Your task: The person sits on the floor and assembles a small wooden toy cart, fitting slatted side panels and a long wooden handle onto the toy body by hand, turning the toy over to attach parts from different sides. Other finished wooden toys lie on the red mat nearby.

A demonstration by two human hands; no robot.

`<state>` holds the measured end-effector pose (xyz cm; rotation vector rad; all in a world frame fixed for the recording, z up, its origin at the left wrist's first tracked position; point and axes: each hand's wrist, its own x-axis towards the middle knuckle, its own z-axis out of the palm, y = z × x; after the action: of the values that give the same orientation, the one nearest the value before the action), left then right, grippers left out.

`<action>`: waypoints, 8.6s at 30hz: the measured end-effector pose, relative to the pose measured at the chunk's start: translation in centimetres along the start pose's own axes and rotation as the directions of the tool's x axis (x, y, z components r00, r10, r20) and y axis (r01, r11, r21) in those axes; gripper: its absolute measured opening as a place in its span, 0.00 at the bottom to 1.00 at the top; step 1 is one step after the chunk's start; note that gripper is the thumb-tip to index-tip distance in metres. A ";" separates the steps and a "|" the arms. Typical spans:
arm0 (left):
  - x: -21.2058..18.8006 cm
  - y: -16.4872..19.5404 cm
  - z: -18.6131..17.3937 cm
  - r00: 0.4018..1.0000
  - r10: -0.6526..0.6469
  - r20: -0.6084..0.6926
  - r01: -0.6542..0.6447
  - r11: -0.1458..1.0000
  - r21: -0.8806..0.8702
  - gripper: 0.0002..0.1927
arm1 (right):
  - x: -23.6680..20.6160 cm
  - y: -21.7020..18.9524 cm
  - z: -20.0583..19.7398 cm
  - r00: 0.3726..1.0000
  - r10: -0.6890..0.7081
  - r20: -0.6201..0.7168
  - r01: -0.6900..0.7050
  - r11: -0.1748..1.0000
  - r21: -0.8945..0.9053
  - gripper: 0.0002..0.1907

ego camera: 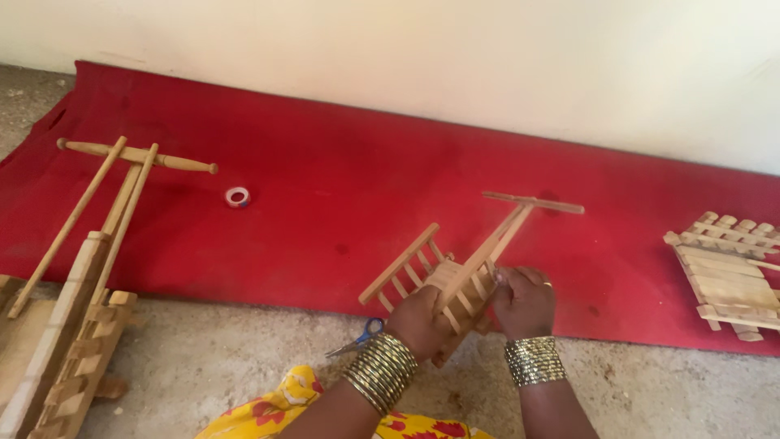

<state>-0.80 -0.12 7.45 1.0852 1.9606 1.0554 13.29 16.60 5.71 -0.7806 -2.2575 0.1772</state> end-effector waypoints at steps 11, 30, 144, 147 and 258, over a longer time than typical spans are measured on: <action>1.3 -1.2 -1.7 0.988 -0.141 -0.056 0.119 0.951 -0.284 0.20 | 0.0 0.2 1.2 0.992 -0.002 0.126 -0.021 0.982 0.186 0.11; 0.7 0.1 -2.5 0.992 -0.096 0.082 0.106 0.986 -0.132 0.23 | 1.1 -0.8 -0.6 0.977 0.190 0.100 -0.203 0.969 0.143 0.06; 3.4 -7.9 -4.8 0.958 -0.281 -0.054 0.236 0.882 -0.407 0.21 | -2.7 1.1 9.2 0.927 0.003 0.375 -0.246 0.760 0.602 0.09; 3.5 -8.2 -4.8 0.947 -0.304 -0.107 0.257 0.912 -0.320 0.23 | -2.4 0.2 8.7 0.849 0.067 0.524 -0.274 0.904 0.328 0.08; 5.3 -10.5 -4.1 0.872 -0.469 -0.139 0.327 0.771 -0.547 0.17 | -3.8 -5.4 4.1 0.921 -0.104 0.376 -0.122 0.838 0.532 0.07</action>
<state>-10.24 -0.27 -0.62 0.2171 1.8321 1.4121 10.04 10.44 2.33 -0.4656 -2.3769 1.0227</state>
